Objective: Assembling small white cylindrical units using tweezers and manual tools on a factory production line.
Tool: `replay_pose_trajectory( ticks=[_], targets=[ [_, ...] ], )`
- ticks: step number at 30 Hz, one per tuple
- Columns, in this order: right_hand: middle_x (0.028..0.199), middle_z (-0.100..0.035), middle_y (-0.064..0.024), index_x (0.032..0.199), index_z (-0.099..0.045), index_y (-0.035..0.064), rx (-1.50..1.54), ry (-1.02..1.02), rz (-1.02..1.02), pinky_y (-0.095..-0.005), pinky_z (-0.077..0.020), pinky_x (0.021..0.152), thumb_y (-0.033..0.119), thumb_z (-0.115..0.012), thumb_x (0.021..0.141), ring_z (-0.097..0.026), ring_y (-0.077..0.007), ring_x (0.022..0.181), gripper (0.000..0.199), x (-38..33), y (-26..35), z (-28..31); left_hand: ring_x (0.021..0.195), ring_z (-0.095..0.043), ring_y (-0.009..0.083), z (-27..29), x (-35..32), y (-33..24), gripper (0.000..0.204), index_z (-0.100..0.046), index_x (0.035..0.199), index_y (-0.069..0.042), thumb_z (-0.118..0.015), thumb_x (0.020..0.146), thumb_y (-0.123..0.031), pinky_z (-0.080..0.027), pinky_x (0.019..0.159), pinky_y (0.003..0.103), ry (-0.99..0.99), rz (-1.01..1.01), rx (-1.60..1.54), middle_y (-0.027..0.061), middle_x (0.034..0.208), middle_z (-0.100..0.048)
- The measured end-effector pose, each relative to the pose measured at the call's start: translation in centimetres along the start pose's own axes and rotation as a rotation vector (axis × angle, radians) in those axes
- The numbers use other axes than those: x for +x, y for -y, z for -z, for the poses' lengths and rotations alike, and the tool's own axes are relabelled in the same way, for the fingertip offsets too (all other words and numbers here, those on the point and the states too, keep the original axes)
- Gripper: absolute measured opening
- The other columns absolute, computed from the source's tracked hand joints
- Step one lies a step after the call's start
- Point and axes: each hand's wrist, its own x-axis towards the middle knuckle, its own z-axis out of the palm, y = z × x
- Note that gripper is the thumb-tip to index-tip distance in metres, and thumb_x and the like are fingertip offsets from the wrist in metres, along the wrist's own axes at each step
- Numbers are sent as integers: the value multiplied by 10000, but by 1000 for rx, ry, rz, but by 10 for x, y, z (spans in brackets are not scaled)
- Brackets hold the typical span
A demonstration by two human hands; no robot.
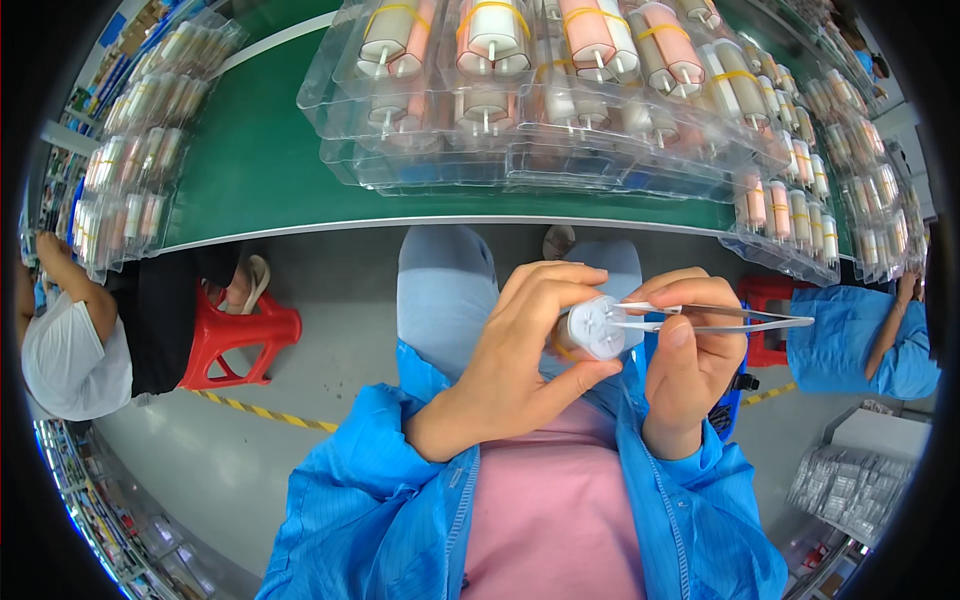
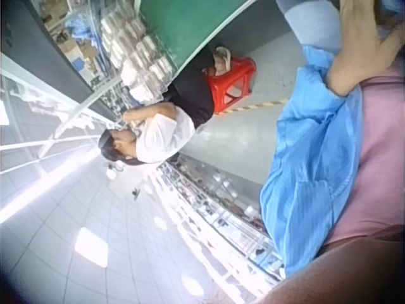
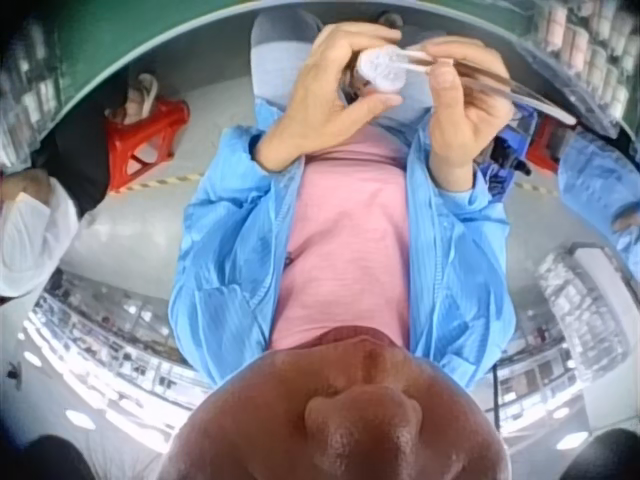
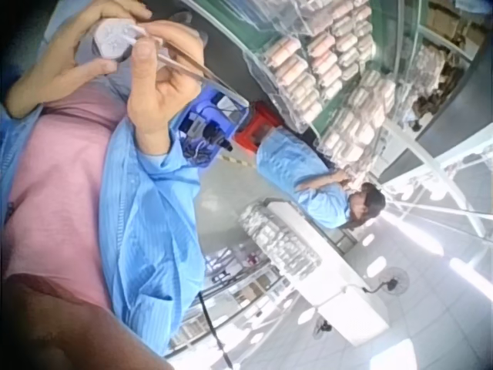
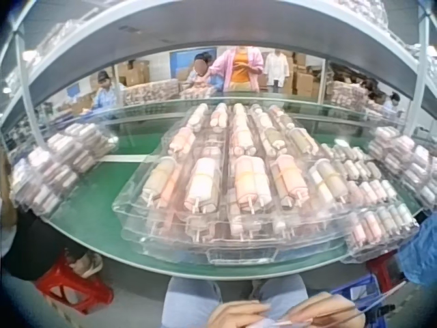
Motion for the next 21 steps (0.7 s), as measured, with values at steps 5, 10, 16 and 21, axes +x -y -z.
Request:
replay_pose_trajectory(
  ticks=[5,10,16,21],
  targets=[
    [916,-642,-168,943,-625,-37,42,124,40,-305,-480,739,146,-683,820,-605,-211,833,229,-1,-1,-2,769,-657,189,-13,-10,8,550,-363,1133,-20,-767,760,-51,-508,658,278,-62,208,-359,113,933,-643],
    [876,-652,-168,910,-644,-28,7,81,91,-322,-478,713,184,-708,802,-611,-227,812,247,-1,2,-3,749,-646,185,-6,-4,-5,399,-491,1012,-31,-767,723,-31,-483,609,269,-98,240,-207,97,861,-629],
    [847,-668,-144,881,-652,-22,-82,204,155,-328,-474,658,149,-723,782,-613,-251,738,210,0,9,-9,621,-587,241,-6,-4,-2,281,-573,857,-40,-753,644,-6,-440,517,310,-194,61,48,87,753,-572],
    [816,-673,-128,870,-648,-23,-130,240,112,-324,-473,631,122,-734,770,-613,-241,714,196,0,10,-11,593,-566,244,-8,-4,2,263,-565,846,-38,-735,648,0,-424,489,321,-257,0,71,84,726,-546]
  ],
)
